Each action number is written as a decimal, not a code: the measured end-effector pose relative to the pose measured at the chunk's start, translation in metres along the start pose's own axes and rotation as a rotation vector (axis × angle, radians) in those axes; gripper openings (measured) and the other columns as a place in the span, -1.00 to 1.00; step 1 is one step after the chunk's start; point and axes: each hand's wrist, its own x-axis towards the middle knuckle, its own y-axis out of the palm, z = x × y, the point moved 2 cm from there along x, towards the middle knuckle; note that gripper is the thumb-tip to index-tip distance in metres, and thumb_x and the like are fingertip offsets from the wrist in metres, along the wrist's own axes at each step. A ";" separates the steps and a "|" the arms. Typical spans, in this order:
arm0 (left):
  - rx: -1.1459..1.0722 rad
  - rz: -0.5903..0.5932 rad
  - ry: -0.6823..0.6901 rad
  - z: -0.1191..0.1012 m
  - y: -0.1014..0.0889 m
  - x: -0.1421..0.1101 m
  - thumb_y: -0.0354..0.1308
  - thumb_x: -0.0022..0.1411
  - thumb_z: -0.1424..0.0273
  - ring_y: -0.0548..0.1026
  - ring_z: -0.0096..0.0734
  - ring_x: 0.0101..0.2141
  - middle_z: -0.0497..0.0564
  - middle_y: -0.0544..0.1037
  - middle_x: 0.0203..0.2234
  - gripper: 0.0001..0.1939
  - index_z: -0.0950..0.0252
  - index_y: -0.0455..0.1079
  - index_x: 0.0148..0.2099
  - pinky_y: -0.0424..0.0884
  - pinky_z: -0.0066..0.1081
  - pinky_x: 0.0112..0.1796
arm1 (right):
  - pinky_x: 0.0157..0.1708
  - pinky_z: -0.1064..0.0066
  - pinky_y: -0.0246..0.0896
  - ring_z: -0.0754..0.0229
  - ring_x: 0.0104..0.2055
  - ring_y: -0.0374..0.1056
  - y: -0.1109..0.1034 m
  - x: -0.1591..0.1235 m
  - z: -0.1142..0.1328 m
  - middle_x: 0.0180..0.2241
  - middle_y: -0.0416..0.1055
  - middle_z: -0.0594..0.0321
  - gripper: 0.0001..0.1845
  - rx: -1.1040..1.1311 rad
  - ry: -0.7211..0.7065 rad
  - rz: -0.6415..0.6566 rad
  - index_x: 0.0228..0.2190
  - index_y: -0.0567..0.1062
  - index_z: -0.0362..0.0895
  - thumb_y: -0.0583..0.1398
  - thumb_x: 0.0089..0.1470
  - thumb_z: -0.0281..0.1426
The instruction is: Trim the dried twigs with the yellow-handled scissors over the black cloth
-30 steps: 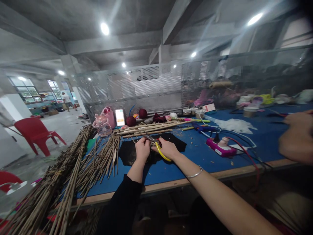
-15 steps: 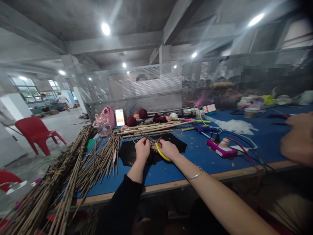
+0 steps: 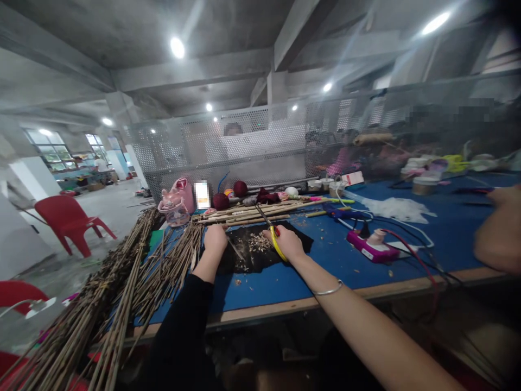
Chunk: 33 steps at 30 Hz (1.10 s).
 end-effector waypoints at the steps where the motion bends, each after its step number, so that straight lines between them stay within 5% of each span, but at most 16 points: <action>1: 0.074 0.058 0.076 0.004 -0.001 0.003 -0.01 0.09 0.51 0.45 -0.20 -0.28 0.26 0.49 -0.30 -0.75 0.33 0.47 -0.22 0.28 -0.36 -0.26 | -0.45 0.43 0.02 0.08 -0.31 0.36 0.001 0.000 0.000 -0.41 0.43 0.14 -0.45 0.004 -0.002 0.008 -0.37 0.38 -0.09 -0.07 -0.02 0.10; 6: 0.110 0.193 0.257 0.008 0.006 0.002 0.04 0.07 0.52 0.42 -0.27 -0.21 0.17 0.47 -0.27 -0.81 0.28 0.49 -0.34 0.27 -0.43 -0.20 | -0.48 0.45 -0.02 0.10 -0.33 0.35 0.001 0.000 0.001 -0.43 0.43 0.15 -0.45 0.007 -0.016 0.026 -0.39 0.37 -0.09 -0.08 -0.03 0.11; 11: 0.124 0.204 0.339 0.011 0.008 -0.006 -0.03 0.13 0.51 0.44 -0.32 -0.26 0.13 0.46 -0.26 -0.78 0.29 0.46 -0.35 0.28 -0.44 -0.19 | -0.51 0.45 -0.05 0.12 -0.38 0.34 0.000 -0.001 0.001 -0.45 0.42 0.16 -0.43 0.036 -0.035 0.025 -0.42 0.37 -0.08 -0.10 -0.04 0.14; 15: 0.166 0.162 0.349 0.013 0.001 -0.002 -0.12 0.18 0.53 0.43 -0.35 -0.21 0.13 0.42 -0.15 -0.73 0.28 0.40 -0.21 0.27 -0.44 -0.16 | -0.51 0.47 -0.07 0.14 -0.38 0.33 0.001 0.001 0.000 -0.45 0.42 0.16 -0.44 0.054 -0.035 0.026 -0.43 0.37 -0.08 -0.08 -0.05 0.13; 19: 0.229 0.242 0.307 0.018 -0.007 0.010 -0.09 0.14 0.56 0.42 -0.32 -0.18 0.15 0.48 -0.25 -0.74 0.31 0.40 -0.20 0.26 -0.42 -0.13 | -0.53 0.48 -0.08 0.15 -0.39 0.32 0.003 0.003 -0.001 -0.47 0.41 0.17 -0.45 0.079 -0.019 0.034 -0.44 0.37 -0.09 -0.04 -0.06 0.12; 22: 0.255 0.278 0.255 0.019 -0.008 0.013 -0.02 0.08 0.57 0.46 -0.27 -0.25 0.18 0.49 -0.32 -0.79 0.34 0.43 -0.30 0.30 -0.39 -0.18 | -0.54 0.48 -0.10 0.15 -0.41 0.32 0.004 0.004 -0.002 -0.48 0.41 0.17 -0.45 0.093 -0.014 0.026 -0.45 0.37 -0.10 -0.03 -0.08 0.12; 26: 0.234 0.175 0.144 0.002 0.002 0.008 -0.10 0.14 0.51 0.43 -0.20 -0.18 0.26 0.41 -0.14 -0.70 0.35 0.35 -0.10 0.29 -0.31 -0.16 | -0.55 0.47 -0.12 0.16 -0.43 0.31 0.006 0.005 -0.003 -0.50 0.40 0.18 -0.46 0.099 -0.012 0.001 -0.46 0.37 -0.09 -0.03 -0.08 0.12; 30: -0.394 0.195 -0.260 -0.020 0.025 0.004 0.14 -0.02 0.42 0.38 0.00 -0.11 0.34 0.46 -0.25 -0.74 0.44 0.38 -0.24 0.29 -0.26 -0.17 | -0.56 0.48 -0.13 0.17 -0.46 0.29 0.007 0.006 -0.008 -0.54 0.37 0.20 -0.48 0.125 0.010 -0.055 -0.51 0.36 -0.08 -0.03 -0.09 0.12; 33: -0.683 0.240 -0.346 -0.024 0.038 0.005 0.21 -0.11 0.46 0.48 -0.07 -0.27 0.28 0.50 -0.47 -0.86 0.41 0.39 -0.41 0.36 -0.36 -0.35 | -0.57 0.48 -0.12 0.19 -0.49 0.26 0.005 0.008 -0.012 -0.59 0.34 0.23 -0.49 0.164 0.044 -0.113 -0.56 0.34 -0.08 -0.03 -0.07 0.10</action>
